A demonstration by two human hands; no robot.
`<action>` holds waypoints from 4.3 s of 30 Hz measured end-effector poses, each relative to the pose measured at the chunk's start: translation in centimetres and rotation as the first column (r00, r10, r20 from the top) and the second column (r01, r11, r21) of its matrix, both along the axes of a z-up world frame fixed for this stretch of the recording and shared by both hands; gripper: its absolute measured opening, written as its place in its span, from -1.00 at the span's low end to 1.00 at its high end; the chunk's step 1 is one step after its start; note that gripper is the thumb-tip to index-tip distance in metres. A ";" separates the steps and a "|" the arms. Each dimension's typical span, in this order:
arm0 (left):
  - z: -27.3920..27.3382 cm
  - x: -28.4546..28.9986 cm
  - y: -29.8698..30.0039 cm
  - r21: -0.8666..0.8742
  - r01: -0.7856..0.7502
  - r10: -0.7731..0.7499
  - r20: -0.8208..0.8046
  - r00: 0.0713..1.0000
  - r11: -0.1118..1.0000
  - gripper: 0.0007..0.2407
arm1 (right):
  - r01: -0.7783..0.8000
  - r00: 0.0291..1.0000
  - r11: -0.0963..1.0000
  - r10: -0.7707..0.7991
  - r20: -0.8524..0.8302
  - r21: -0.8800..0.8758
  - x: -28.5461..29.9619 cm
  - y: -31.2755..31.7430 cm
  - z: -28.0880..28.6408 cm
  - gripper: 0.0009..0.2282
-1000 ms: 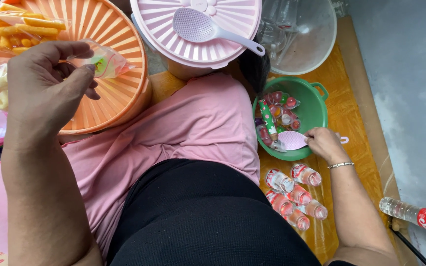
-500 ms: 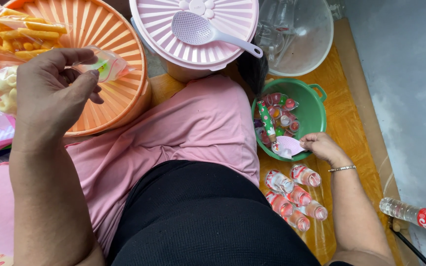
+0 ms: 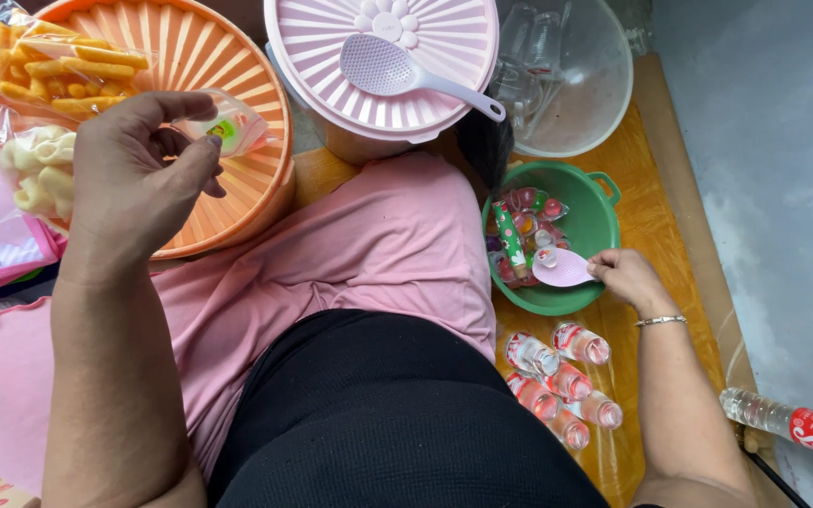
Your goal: Filling small plastic bags with snacks and placing them into pink gift bags.
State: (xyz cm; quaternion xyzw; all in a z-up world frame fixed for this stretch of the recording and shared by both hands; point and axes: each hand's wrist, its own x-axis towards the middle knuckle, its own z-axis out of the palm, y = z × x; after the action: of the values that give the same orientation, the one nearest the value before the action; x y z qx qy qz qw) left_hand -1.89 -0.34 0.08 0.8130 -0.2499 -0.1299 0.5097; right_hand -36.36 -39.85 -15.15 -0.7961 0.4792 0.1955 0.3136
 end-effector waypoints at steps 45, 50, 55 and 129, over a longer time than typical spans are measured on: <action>0.6 2.3 -1.2 0.110 -0.035 0.037 -0.016 0.999 0.993 -0.65 | -0.163 0.426 0.016 0.903 -0.056 -0.986 29.9 21.0 21.1 -0.87; 1.7 2.5 -0.2 0.022 -0.156 0.157 -0.222 0.962 0.987 -0.67 | -0.285 0.473 0.298 0.870 0.137 -0.911 27.9 18.2 21.3 -0.84; 2.2 1.1 0.8 -0.111 -0.113 0.113 -0.008 0.994 0.987 -0.71 | -0.196 0.533 0.569 0.745 0.401 -0.799 20.4 12.6 21.0 -0.90; 1.9 0.2 -0.8 -0.076 -0.014 0.013 -0.017 1.000 0.997 -0.72 | -0.040 0.897 0.991 0.092 0.432 -0.127 8.6 4.9 12.4 -0.89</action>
State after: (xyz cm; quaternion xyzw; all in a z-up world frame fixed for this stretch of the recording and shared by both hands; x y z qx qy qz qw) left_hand -1.70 -1.10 1.98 0.7937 -0.2449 -0.1235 0.5430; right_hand -27.75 -34.99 -2.74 -0.8521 0.3798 -0.0052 0.3600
